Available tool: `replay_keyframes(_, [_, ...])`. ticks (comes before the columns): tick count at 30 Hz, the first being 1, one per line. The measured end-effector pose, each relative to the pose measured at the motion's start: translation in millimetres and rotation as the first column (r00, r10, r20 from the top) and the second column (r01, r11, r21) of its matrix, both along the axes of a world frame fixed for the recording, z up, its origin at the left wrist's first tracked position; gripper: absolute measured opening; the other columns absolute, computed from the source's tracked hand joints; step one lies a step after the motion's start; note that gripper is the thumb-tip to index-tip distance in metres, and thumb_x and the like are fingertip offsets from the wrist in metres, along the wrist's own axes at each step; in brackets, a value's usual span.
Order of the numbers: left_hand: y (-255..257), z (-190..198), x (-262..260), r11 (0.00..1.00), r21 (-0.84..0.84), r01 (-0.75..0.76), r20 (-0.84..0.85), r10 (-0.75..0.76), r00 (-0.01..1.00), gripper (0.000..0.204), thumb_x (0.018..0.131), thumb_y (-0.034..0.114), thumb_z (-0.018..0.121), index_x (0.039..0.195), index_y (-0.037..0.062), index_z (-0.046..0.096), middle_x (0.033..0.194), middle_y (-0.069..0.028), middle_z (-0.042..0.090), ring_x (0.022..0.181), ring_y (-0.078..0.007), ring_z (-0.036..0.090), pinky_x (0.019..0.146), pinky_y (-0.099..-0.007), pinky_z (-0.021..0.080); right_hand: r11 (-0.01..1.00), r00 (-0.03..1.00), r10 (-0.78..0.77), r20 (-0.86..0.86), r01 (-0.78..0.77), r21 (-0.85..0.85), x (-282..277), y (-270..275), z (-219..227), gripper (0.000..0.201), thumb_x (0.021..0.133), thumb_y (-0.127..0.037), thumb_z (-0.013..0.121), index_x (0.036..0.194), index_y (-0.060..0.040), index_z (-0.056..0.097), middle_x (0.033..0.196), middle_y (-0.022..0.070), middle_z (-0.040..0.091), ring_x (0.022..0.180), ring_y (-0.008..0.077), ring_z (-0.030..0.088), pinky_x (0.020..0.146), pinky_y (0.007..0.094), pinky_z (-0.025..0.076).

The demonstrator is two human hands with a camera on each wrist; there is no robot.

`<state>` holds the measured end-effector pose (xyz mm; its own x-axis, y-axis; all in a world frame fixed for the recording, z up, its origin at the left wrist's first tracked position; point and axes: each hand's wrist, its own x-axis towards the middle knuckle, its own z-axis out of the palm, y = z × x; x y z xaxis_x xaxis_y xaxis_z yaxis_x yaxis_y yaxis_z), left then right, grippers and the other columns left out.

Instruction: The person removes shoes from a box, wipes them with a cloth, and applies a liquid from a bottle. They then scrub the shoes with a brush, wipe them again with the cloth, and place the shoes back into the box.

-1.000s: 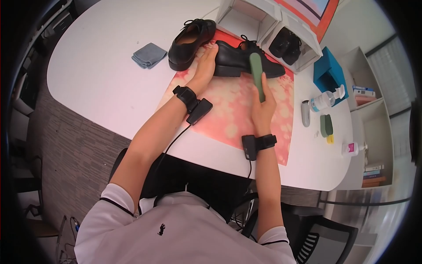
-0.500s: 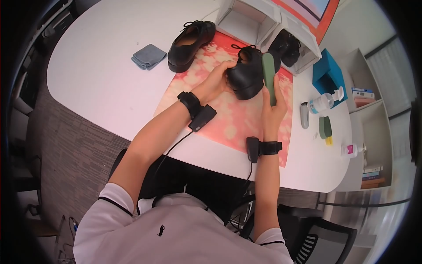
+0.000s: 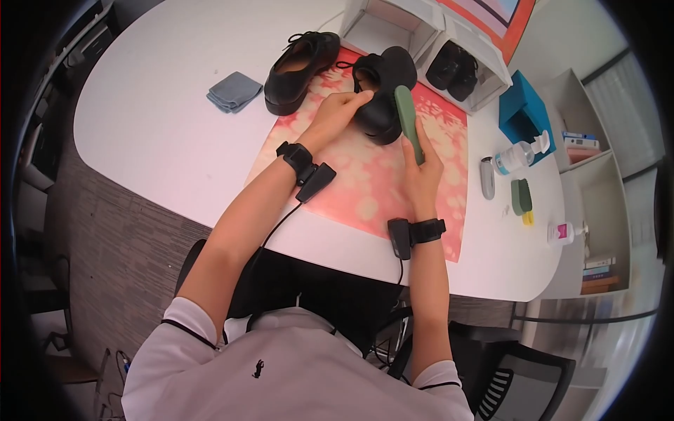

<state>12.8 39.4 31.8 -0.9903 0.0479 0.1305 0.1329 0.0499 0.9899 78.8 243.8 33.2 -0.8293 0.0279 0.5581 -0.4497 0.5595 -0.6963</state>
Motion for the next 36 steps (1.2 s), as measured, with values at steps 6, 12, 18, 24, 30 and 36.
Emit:
replay_keyframes(6, [-2.6,-31.2,-22.3,0.977,0.014,-0.215,-0.346,0.206,0.915,0.038,0.093,0.032,0.060,0.083,-0.0043,0.067,0.079,-0.0088,0.062,0.082,-0.0114,0.055,0.076,-0.0279,0.042,0.998,0.999,-0.011,0.041,0.008,0.057,3.8,-5.3,2.6,0.052,0.094,-0.017,0.063,0.144,-0.0157,0.052,0.098,0.0133,0.070,0.082,0.0196,0.064,0.076,0.0301,0.049])
replay_keyframes(12, [5.9,-21.8,-9.1,0.968,0.249,0.010,-0.303,0.069,0.950,0.030,0.092,0.021,0.054,0.082,-0.0067,0.057,0.074,-0.0068,0.057,0.075,-0.0134,0.050,0.072,-0.0315,0.040,0.977,0.992,-0.116,-0.055,0.124,0.173,4.1,-2.1,5.8,0.051,0.093,-0.018,0.063,0.143,-0.0190,0.054,0.090,0.0118,0.066,0.077,0.0232,0.062,0.071,0.0332,0.048])
replay_keyframes(18, [2.0,-37.1,-18.4,0.985,0.163,-0.048,-0.254,0.089,0.963,0.034,0.090,0.023,0.049,0.082,-0.0095,0.056,0.073,-0.0085,0.058,0.073,-0.0147,0.051,0.071,-0.0325,0.040,0.965,0.991,-0.131,-0.007,0.130,0.229,9.9,-7.7,13.9,0.049,0.091,-0.019,0.066,0.140,-0.0197,0.058,0.081,0.0096,0.062,0.071,0.0237,0.059,0.066,0.0355,0.047])
replay_keyframes(24, [4.5,-27.5,-9.7,0.945,0.288,-0.153,-0.201,0.215,0.956,0.036,0.088,0.022,0.048,0.078,-0.0114,0.058,0.071,-0.0119,0.061,0.072,-0.0165,0.056,0.072,-0.0323,0.042,0.944,0.984,0.114,0.138,-0.150,0.293,26.5,-8.0,31.4,0.048,0.087,-0.013,0.067,0.134,-0.0208,0.063,0.074,0.0108,0.059,0.066,0.0246,0.056,0.064,0.0353,0.045])
replay_keyframes(30, [1.3,-39.1,-17.5,0.942,0.332,-0.051,-0.252,0.140,0.957,0.035,0.086,0.019,0.048,0.078,-0.0114,0.062,0.075,-0.0133,0.067,0.073,-0.0168,0.059,0.074,-0.0306,0.044,0.945,0.996,-0.087,-0.015,0.087,0.316,14.3,-1.9,21.9,0.052,0.084,-0.013,0.068,0.135,-0.0244,0.062,0.073,0.0092,0.056,0.064,0.0249,0.056,0.061,0.0363,0.045])
replay_keyframes(36, [-1.3,-46.7,-29.0,0.871,0.491,-0.024,-0.038,0.049,0.998,0.035,0.085,0.019,0.046,0.079,-0.0079,0.068,0.078,-0.0119,0.069,0.074,-0.0164,0.060,0.074,-0.0280,0.044,0.823,0.993,0.089,0.082,-0.119,0.555,37.0,-20.0,34.8,0.051,0.086,-0.016,0.068,0.136,-0.0254,0.061,0.075,0.0070,0.056,0.064,0.0234,0.057,0.060,0.0369,0.047])
